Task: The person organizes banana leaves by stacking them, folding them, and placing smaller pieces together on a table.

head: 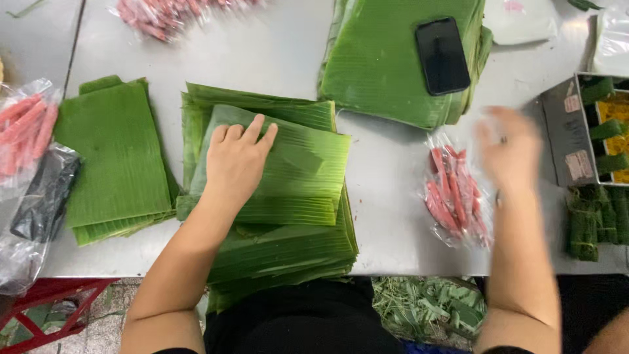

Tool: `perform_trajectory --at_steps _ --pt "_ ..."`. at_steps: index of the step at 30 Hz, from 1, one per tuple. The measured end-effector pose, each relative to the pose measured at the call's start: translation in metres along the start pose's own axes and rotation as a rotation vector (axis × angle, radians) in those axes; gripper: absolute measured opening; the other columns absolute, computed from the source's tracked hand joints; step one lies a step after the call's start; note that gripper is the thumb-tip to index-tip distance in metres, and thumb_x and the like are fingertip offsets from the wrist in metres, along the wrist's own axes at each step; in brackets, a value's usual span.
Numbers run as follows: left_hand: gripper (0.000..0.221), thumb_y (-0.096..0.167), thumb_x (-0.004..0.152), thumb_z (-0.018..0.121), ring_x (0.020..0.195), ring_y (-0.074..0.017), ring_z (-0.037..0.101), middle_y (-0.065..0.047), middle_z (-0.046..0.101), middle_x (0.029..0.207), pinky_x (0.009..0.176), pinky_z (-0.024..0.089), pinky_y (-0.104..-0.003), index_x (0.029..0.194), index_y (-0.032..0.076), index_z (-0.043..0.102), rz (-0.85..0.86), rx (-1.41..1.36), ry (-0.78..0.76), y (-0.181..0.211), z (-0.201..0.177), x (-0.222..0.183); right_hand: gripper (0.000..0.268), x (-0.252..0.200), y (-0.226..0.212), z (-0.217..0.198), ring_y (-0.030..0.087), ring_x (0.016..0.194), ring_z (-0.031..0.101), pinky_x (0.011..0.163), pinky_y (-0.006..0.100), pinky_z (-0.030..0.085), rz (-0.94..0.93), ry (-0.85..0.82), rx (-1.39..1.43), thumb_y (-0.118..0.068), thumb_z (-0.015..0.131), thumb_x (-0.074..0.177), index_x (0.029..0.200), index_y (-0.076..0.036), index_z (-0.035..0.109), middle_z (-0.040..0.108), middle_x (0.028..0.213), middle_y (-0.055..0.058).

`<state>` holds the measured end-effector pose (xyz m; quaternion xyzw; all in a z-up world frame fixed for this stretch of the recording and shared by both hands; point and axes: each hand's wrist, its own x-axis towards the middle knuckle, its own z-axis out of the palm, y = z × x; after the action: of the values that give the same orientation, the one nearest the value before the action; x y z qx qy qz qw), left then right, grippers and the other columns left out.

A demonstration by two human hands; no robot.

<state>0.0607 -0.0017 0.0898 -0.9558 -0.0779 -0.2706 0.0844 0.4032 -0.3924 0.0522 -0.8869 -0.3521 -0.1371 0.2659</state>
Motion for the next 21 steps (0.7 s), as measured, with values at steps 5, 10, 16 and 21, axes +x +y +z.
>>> perform_trajectory --at_steps 5,10,16,21 --pt "0.019 0.022 0.079 0.074 0.096 -0.0264 0.065 -0.003 0.073 0.093 0.085 0.048 -0.043 0.098 0.018 0.071 0.029 -0.180 -0.531 0.015 -0.006 -0.026 0.040 0.000 -0.144 0.063 0.037 0.124 0.064 0.108 0.045 0.050 -0.314 -0.221 0.301 -0.021 0.077 0.093 0.128 -0.003 0.069 0.069 0.130 0.019" --pt "0.094 0.018 0.071 0.072 0.079 -0.0330 0.069 -0.011 0.073 0.083 0.076 0.051 -0.043 0.158 0.019 0.038 -0.084 -0.352 -0.921 0.029 0.001 -0.056 0.067 0.007 -0.192 0.122 0.044 0.122 0.057 0.103 0.050 0.045 -0.376 -0.319 0.012 -0.035 0.084 0.085 0.136 0.005 0.067 0.064 0.125 0.026" --pt "0.085 0.029 0.079 0.071 0.091 -0.0355 0.071 -0.014 0.074 0.096 0.079 0.054 -0.047 0.156 0.036 0.035 -0.267 -0.549 -0.997 0.017 0.016 -0.054 0.025 -0.001 -0.220 0.105 0.026 0.101 0.071 0.079 0.035 0.059 -0.203 -0.348 0.489 -0.005 0.074 0.087 0.112 -0.011 0.075 0.072 0.116 0.013" --pt "0.090 0.025 0.074 0.070 0.093 -0.0349 0.071 -0.013 0.074 0.101 0.082 0.055 -0.047 0.156 0.034 0.034 -0.198 -0.590 -0.934 0.014 0.028 -0.065 0.028 -0.015 -0.233 0.103 0.022 0.094 0.073 0.078 0.033 0.059 -0.169 -0.247 0.536 0.002 0.070 0.090 0.115 -0.009 0.074 0.074 0.104 0.010"
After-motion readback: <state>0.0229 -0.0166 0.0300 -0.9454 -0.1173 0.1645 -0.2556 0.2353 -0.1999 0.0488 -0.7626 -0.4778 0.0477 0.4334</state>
